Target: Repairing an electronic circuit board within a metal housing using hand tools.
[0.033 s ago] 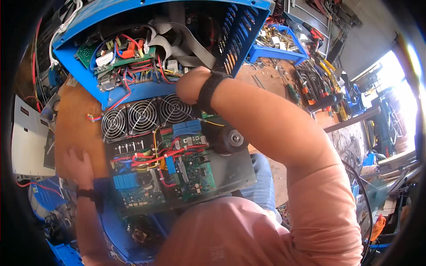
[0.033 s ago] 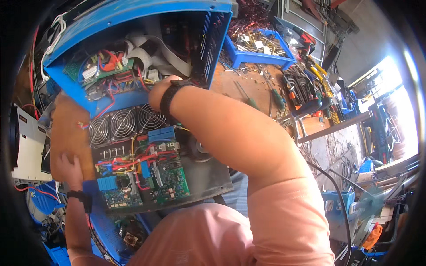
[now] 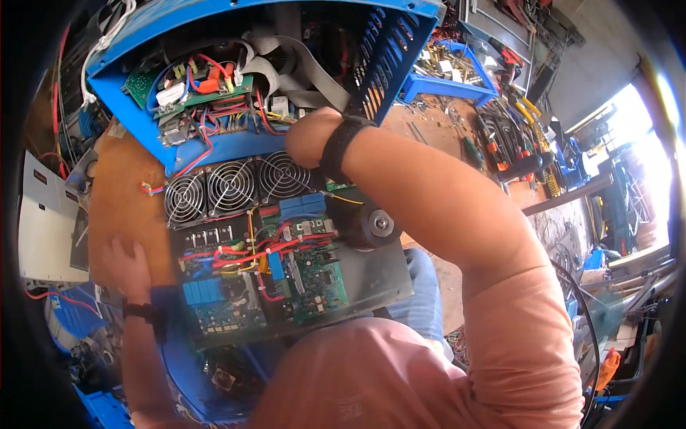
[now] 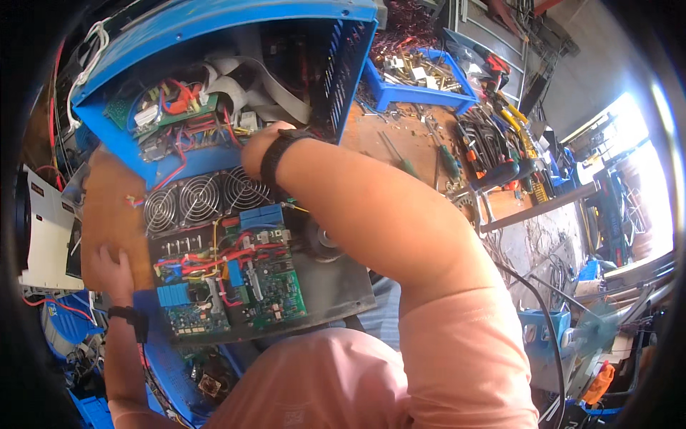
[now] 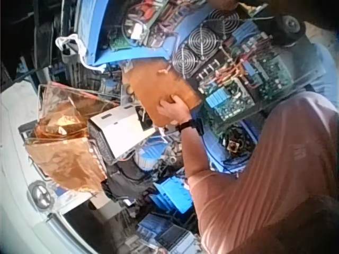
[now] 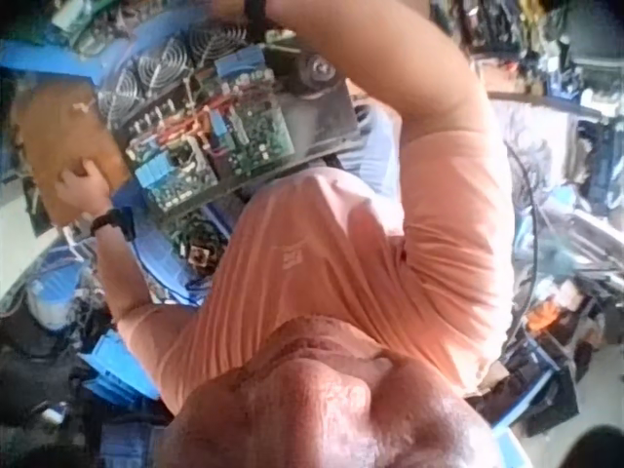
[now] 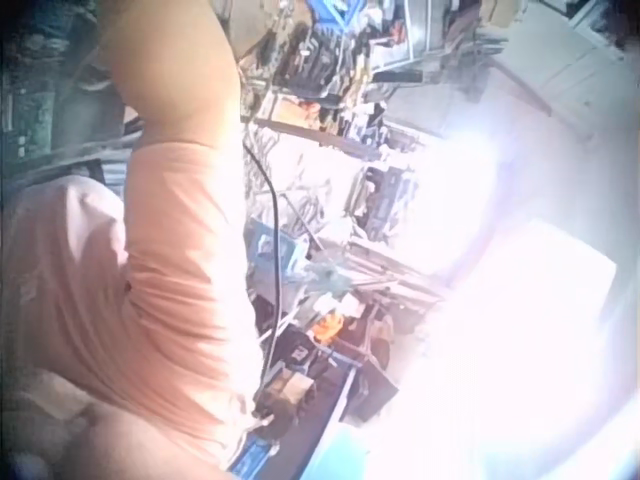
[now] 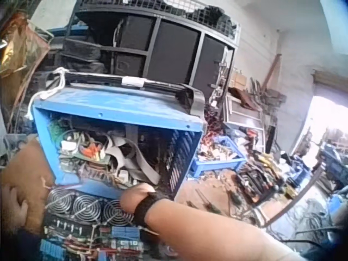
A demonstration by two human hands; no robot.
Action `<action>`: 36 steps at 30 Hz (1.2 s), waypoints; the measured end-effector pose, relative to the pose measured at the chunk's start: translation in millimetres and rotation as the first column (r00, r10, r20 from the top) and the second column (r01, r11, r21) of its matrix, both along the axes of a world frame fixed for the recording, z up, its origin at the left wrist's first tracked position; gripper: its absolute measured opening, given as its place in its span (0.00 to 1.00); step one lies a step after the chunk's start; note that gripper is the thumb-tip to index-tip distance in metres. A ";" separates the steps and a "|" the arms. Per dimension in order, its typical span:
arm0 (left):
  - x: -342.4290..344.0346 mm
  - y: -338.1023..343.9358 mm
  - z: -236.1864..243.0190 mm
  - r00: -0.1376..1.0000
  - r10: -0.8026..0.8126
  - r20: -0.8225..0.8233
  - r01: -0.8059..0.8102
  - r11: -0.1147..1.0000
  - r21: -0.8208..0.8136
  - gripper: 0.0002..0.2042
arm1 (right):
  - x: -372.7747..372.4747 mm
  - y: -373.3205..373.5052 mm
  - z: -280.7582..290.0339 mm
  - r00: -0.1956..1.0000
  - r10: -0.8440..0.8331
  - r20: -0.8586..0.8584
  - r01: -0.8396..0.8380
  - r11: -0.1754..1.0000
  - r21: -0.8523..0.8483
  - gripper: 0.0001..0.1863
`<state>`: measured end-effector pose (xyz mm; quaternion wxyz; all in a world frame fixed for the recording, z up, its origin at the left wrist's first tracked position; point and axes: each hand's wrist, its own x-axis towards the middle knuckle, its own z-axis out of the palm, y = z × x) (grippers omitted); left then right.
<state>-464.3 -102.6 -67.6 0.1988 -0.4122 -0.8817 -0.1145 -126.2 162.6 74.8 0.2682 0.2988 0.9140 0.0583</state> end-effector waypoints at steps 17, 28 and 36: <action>-1.5 2.4 -6.9 0.998 -0.060 -0.034 0.064 0.992 0.105 0.21 | 94.5 -0.7 61.6 0.887 -0.090 -0.452 0.059 0.995 -0.084 0.09; -13.4 -1.5 -15.1 0.989 -0.098 -0.111 0.108 0.990 0.088 0.24 | 210.2 17.0 44.9 0.927 -0.349 -0.138 0.288 0.898 -0.333 0.15; -27.1 -5.7 -16.1 0.985 -0.040 -0.167 0.031 0.998 -0.059 0.24 | 221.1 40.0 71.1 0.464 -0.085 -0.882 0.292 0.955 0.061 0.19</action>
